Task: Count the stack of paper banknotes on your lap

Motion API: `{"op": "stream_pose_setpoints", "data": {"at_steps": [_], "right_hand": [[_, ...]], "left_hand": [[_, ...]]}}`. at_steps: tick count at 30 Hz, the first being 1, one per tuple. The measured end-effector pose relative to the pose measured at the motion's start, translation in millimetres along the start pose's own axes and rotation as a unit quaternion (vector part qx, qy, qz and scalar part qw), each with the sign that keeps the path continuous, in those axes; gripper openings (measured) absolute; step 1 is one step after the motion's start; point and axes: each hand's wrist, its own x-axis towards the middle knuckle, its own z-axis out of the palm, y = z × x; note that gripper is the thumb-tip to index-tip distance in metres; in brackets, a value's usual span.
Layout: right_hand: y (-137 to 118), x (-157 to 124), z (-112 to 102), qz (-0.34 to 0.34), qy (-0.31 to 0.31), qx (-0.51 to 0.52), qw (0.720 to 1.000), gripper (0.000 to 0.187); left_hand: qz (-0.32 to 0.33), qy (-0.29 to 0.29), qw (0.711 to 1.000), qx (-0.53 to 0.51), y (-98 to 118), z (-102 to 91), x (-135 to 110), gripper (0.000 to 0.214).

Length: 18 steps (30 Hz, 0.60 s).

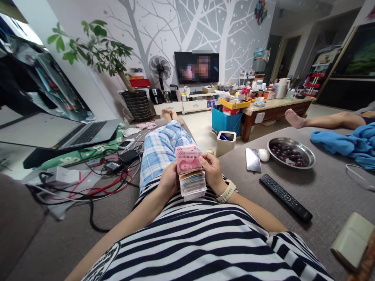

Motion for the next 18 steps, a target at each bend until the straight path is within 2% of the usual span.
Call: {"op": "stream_pose_setpoints", "data": {"at_steps": [15,18], "right_hand": [[-2.8,-2.0,0.3,-0.003,0.006,0.006,1.0,0.031],[-1.5,-3.0,-0.2,0.0,0.005,0.013,1.0,0.037]], "left_hand": [[-0.015,0.008,1.0,0.0,0.9,0.6,-1.5,0.015],[-0.011,0.008,1.0,-0.006,-0.2,0.3,-0.9,0.016]]}}
